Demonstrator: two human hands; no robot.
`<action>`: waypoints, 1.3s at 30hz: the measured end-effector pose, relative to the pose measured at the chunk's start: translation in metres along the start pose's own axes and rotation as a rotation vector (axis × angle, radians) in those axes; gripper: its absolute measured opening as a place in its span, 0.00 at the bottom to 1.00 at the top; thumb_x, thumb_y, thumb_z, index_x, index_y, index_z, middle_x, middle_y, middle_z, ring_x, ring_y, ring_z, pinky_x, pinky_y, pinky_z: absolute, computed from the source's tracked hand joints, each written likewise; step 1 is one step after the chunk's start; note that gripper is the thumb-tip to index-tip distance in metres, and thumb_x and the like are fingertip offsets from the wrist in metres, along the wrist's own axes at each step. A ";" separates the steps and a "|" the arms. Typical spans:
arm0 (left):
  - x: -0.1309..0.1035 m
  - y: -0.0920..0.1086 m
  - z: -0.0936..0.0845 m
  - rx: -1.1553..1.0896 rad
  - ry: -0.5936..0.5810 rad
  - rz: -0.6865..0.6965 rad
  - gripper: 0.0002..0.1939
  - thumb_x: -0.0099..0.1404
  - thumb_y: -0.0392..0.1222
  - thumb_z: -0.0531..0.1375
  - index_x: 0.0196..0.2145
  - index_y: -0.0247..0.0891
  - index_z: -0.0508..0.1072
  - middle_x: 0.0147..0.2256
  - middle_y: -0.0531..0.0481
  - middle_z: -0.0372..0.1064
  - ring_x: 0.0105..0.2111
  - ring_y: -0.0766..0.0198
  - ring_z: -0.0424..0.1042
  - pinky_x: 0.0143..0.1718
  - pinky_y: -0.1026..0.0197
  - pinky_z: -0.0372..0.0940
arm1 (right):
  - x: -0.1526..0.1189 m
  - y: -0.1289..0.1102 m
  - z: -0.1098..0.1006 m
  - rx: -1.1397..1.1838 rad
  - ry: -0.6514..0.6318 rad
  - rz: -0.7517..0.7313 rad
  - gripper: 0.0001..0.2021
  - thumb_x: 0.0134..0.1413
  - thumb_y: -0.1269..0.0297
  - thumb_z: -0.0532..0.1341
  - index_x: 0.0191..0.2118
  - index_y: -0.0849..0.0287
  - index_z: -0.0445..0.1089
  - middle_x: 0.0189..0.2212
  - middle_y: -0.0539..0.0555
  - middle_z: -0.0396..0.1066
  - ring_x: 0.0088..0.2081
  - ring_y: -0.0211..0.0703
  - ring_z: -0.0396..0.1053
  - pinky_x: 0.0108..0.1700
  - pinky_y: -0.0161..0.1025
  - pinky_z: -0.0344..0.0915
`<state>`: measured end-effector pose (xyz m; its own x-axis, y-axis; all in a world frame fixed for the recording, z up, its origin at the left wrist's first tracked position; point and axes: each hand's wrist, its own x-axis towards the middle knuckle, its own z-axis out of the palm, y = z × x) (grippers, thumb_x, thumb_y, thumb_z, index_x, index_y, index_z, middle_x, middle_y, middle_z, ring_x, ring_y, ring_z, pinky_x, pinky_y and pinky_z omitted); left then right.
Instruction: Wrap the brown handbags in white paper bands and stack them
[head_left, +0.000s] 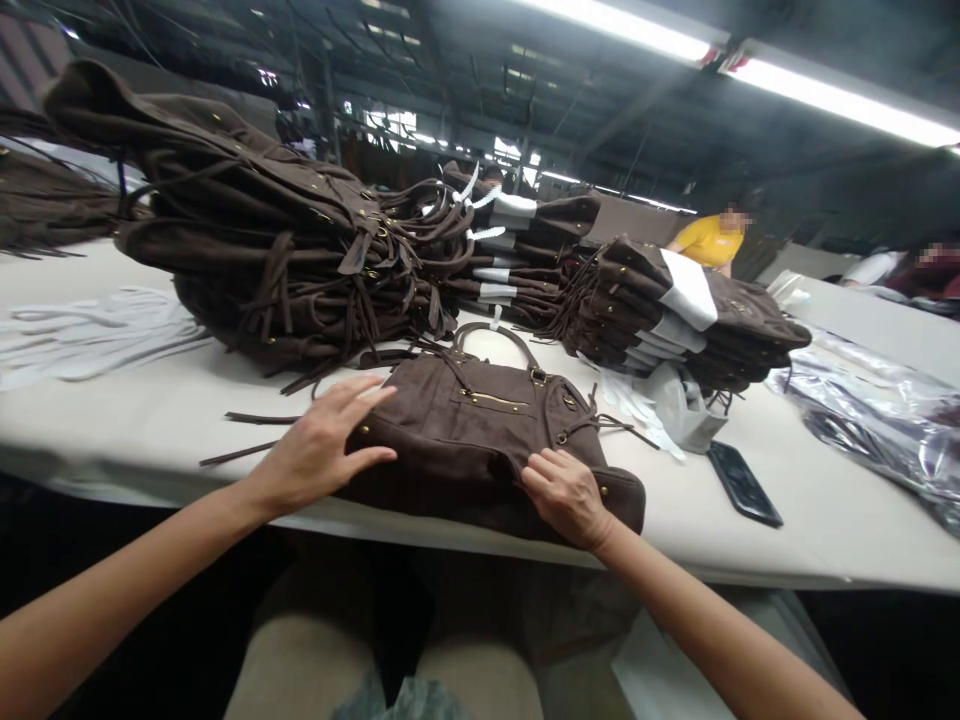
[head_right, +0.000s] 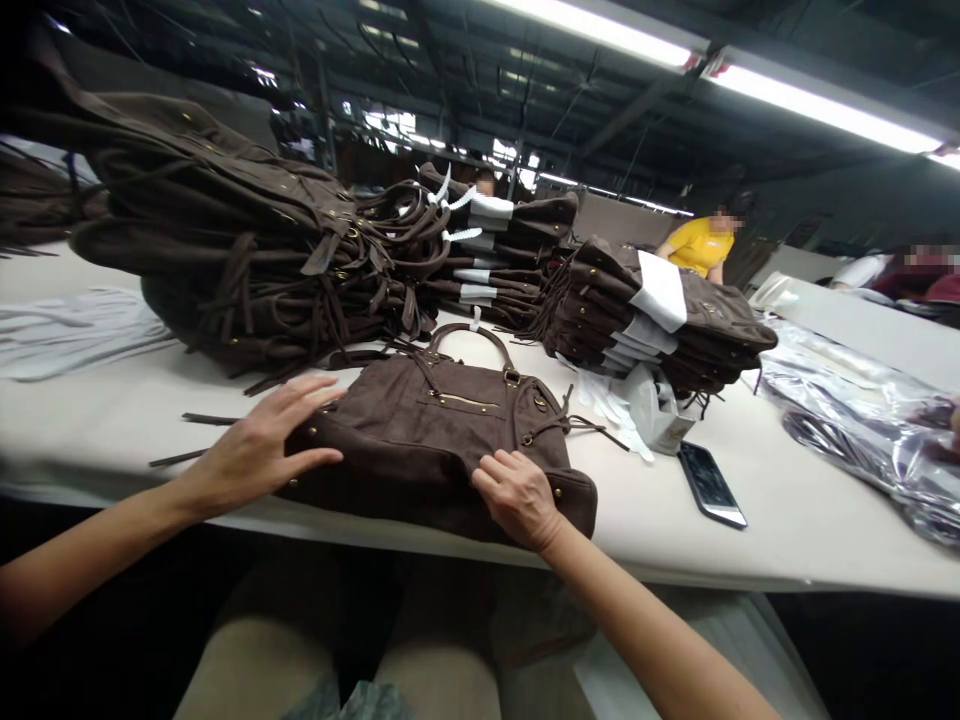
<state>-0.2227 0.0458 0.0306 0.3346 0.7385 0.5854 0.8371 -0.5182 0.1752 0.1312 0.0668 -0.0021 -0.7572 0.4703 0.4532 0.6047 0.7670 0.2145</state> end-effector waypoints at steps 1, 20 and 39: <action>0.004 0.007 0.000 -0.022 -0.092 0.075 0.27 0.61 0.55 0.60 0.55 0.42 0.65 0.54 0.42 0.66 0.56 0.50 0.63 0.59 0.47 0.56 | 0.000 0.000 0.000 -0.002 -0.004 -0.001 0.14 0.65 0.69 0.53 0.27 0.57 0.65 0.26 0.51 0.64 0.30 0.42 0.59 0.34 0.40 0.54; -0.033 -0.007 0.055 0.087 -0.077 0.321 0.16 0.68 0.31 0.50 0.43 0.49 0.72 0.28 0.54 0.71 0.29 0.64 0.69 0.34 0.58 0.61 | -0.067 0.004 -0.007 -0.027 0.009 0.233 0.11 0.61 0.74 0.51 0.29 0.58 0.65 0.26 0.53 0.64 0.31 0.43 0.59 0.36 0.40 0.57; 0.028 -0.039 0.027 0.395 -0.462 0.790 0.34 0.64 0.25 0.45 0.65 0.48 0.51 0.30 0.50 0.61 0.25 0.64 0.61 0.26 0.64 0.56 | -0.081 0.024 -0.045 0.060 -0.103 0.185 0.11 0.60 0.77 0.51 0.32 0.59 0.67 0.28 0.53 0.62 0.32 0.44 0.57 0.34 0.39 0.57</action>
<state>-0.2346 0.0981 0.0188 0.9230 0.3828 0.0400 0.3576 -0.8145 -0.4568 0.2183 0.0280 0.0054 -0.6578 0.6453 0.3885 0.7222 0.6867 0.0822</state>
